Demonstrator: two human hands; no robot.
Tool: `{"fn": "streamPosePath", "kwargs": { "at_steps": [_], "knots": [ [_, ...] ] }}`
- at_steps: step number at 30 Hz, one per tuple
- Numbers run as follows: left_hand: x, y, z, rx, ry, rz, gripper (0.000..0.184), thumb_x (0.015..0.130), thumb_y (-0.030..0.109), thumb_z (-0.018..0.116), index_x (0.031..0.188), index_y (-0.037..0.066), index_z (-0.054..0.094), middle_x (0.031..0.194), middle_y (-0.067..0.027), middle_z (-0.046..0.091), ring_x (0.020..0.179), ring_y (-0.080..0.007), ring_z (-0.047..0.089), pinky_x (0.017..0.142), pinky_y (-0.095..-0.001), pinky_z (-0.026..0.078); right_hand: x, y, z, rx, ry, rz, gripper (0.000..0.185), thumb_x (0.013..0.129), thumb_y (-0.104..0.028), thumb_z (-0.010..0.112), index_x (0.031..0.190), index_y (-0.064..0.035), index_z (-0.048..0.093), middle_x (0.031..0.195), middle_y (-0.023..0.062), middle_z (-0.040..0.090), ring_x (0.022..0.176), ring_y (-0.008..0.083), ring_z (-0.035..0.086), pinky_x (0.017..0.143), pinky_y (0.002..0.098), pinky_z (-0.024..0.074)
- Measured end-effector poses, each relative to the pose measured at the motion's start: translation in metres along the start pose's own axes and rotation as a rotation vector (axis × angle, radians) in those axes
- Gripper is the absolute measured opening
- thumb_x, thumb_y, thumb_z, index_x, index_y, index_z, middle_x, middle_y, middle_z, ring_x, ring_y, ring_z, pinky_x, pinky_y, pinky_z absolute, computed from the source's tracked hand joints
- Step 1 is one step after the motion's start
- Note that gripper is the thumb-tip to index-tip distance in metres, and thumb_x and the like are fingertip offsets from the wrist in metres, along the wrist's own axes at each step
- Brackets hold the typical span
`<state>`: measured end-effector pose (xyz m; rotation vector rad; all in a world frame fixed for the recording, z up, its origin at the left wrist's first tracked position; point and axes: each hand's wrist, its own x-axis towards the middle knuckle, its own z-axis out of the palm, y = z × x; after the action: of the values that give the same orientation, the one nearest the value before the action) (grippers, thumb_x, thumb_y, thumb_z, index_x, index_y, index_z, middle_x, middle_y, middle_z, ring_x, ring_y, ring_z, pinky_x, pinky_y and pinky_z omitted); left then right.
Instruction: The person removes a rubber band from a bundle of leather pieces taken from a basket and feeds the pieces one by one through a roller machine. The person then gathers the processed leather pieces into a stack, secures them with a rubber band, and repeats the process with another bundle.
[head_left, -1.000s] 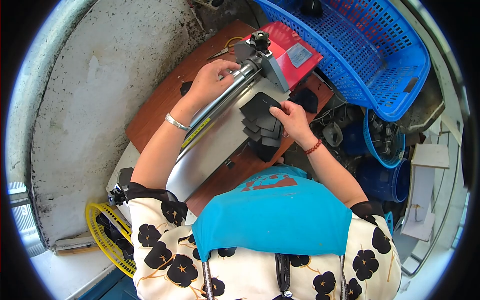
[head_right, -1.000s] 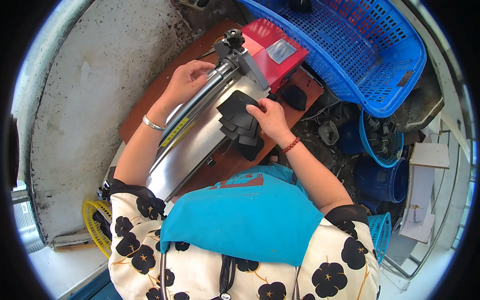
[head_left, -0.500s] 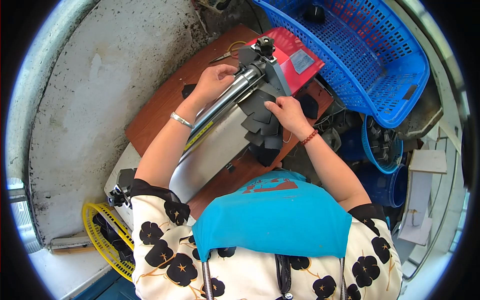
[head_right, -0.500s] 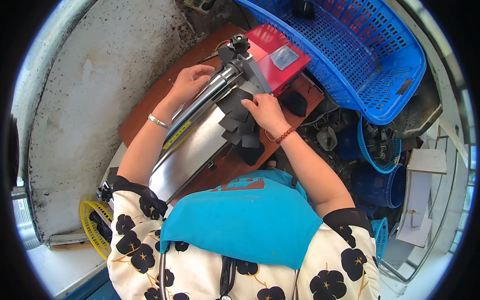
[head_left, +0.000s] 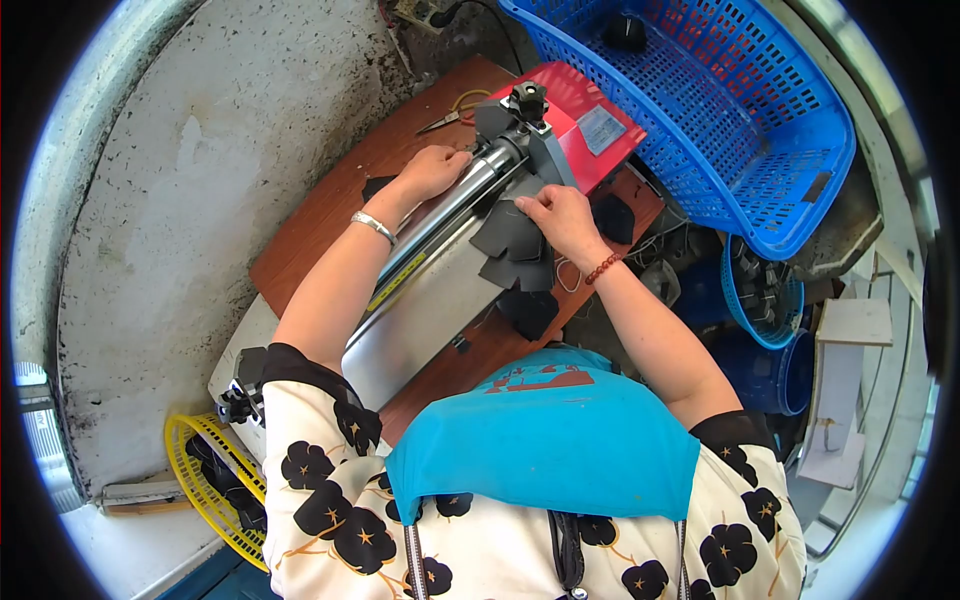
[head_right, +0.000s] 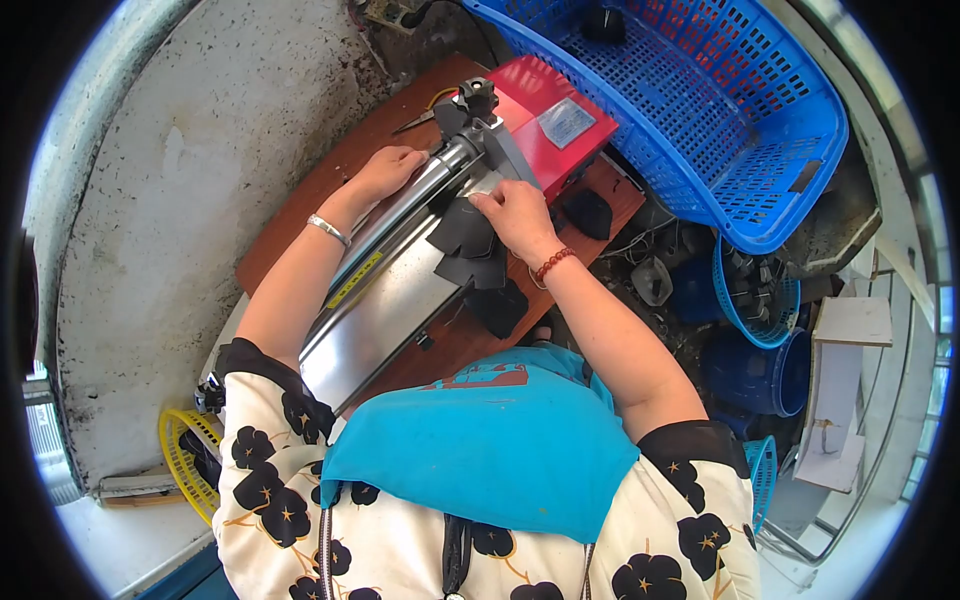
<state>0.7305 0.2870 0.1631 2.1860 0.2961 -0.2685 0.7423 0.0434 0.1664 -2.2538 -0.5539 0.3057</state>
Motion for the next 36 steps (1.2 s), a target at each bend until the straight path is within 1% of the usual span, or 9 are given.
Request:
{"fn": "streamPosePath", "kwargs": {
  "at_steps": [5, 10, 12, 20, 24, 27, 30, 32, 36],
  "knots": [
    [0.0, -0.006, -0.006, 0.169, 0.356, 0.156, 0.02, 0.087, 0.012, 0.056, 0.106, 0.006, 0.054, 0.103, -0.0182, 0.063, 0.095, -0.0322, 0.063, 0.083, -0.0419, 0.048, 0.001, 0.008, -0.001, 0.049, 0.031, -0.012, 0.036, 0.084, -0.03, 0.069, 0.08, 0.0062, 0.068, 0.079, 0.0219, 0.068, 0.077, 0.0343, 0.067, 0.073, 0.041, 0.0515],
    [-0.038, 0.03, -0.009, 0.536, 0.376, 0.358, 0.056, 0.083, 0.002, 0.049, 0.135, 0.023, 0.053, 0.106, -0.0142, 0.067, 0.096, -0.0328, 0.064, 0.08, -0.0455, 0.051, 0.006, 0.007, -0.001, 0.072, 0.033, 0.037, 0.035, 0.085, -0.028, 0.067, 0.087, 0.0068, 0.068, 0.079, 0.0214, 0.068, 0.081, 0.0341, 0.067, 0.075, 0.0399, 0.0518],
    [-0.037, 0.021, -0.004, 0.512, 0.361, 0.373, 0.052, 0.082, 0.001, 0.049, 0.13, 0.021, 0.057, 0.107, -0.013, 0.067, 0.096, -0.0337, 0.064, 0.082, -0.0447, 0.051, 0.005, 0.006, -0.001, 0.076, 0.025, 0.005, 0.035, 0.084, -0.027, 0.067, 0.089, 0.0071, 0.069, 0.078, 0.021, 0.068, 0.082, 0.0339, 0.067, 0.075, 0.0397, 0.0519],
    [-0.034, 0.014, -0.009, 0.478, 0.301, 0.296, 0.033, 0.082, -0.001, 0.049, 0.107, 0.007, 0.069, 0.116, -0.0127, 0.064, 0.101, -0.0344, 0.062, 0.087, -0.0435, 0.05, -0.01, 0.0, -0.009, 0.21, -0.07, 0.124, 0.031, 0.085, -0.025, 0.07, 0.085, 0.0063, 0.069, 0.059, 0.0109, 0.061, 0.043, 0.0164, 0.058, 0.044, 0.0315, 0.0465],
    [-0.034, 0.011, -0.009, 0.493, 0.359, 0.295, 0.031, 0.081, 0.0, 0.05, 0.106, 0.002, 0.068, 0.118, -0.0138, 0.062, 0.103, -0.0342, 0.061, 0.088, -0.0425, 0.05, -0.009, 0.008, -0.007, 0.169, -0.031, 0.064, 0.035, 0.085, -0.028, 0.07, 0.081, 0.0065, 0.068, 0.057, 0.0111, 0.06, 0.044, 0.018, 0.059, 0.046, 0.0324, 0.0468],
    [-0.039, 0.016, -0.011, 0.656, 0.534, 0.422, 0.026, 0.085, 0.007, 0.052, 0.104, 0.0, 0.068, 0.12, -0.0142, 0.062, 0.103, -0.0348, 0.061, 0.088, -0.0423, 0.05, -0.008, 0.005, -0.01, 0.098, -0.043, 0.09, 0.039, 0.086, -0.032, 0.07, 0.079, 0.0061, 0.067, 0.057, 0.0122, 0.06, 0.044, 0.0184, 0.059, 0.048, 0.0332, 0.0474],
    [-0.036, 0.02, -0.007, 0.65, 0.349, 0.297, 0.032, 0.093, 0.023, 0.049, 0.101, -0.002, 0.068, 0.115, -0.0178, 0.063, 0.101, -0.0366, 0.062, 0.087, -0.0444, 0.049, -0.005, 0.003, -0.008, 0.071, -0.03, 0.104, 0.041, 0.086, -0.033, 0.07, 0.077, 0.0064, 0.067, 0.06, 0.0161, 0.062, 0.053, 0.0239, 0.063, 0.055, 0.0362, 0.0501],
    [-0.026, 0.02, -0.003, 0.384, 0.008, 0.036, 0.051, 0.097, 0.041, 0.041, 0.099, -0.003, 0.067, 0.108, -0.0227, 0.065, 0.099, -0.0383, 0.062, 0.086, -0.0464, 0.048, 0.003, 0.003, -0.001, -0.021, 0.036, 0.033, 0.04, 0.084, -0.033, 0.07, 0.075, 0.0067, 0.067, 0.066, 0.0196, 0.065, 0.064, 0.0296, 0.066, 0.064, 0.0388, 0.0514],
    [-0.026, 0.026, -0.001, 0.437, -0.028, -0.001, 0.062, 0.098, 0.05, 0.036, 0.097, -0.003, 0.067, 0.102, -0.027, 0.065, 0.099, -0.0385, 0.062, 0.087, -0.0464, 0.046, 0.009, -0.002, 0.005, 0.083, 0.059, 0.082, 0.04, 0.083, -0.032, 0.071, 0.075, 0.0067, 0.068, 0.071, 0.0219, 0.066, 0.072, 0.0338, 0.067, 0.07, 0.0402, 0.0514]
  ]
}}
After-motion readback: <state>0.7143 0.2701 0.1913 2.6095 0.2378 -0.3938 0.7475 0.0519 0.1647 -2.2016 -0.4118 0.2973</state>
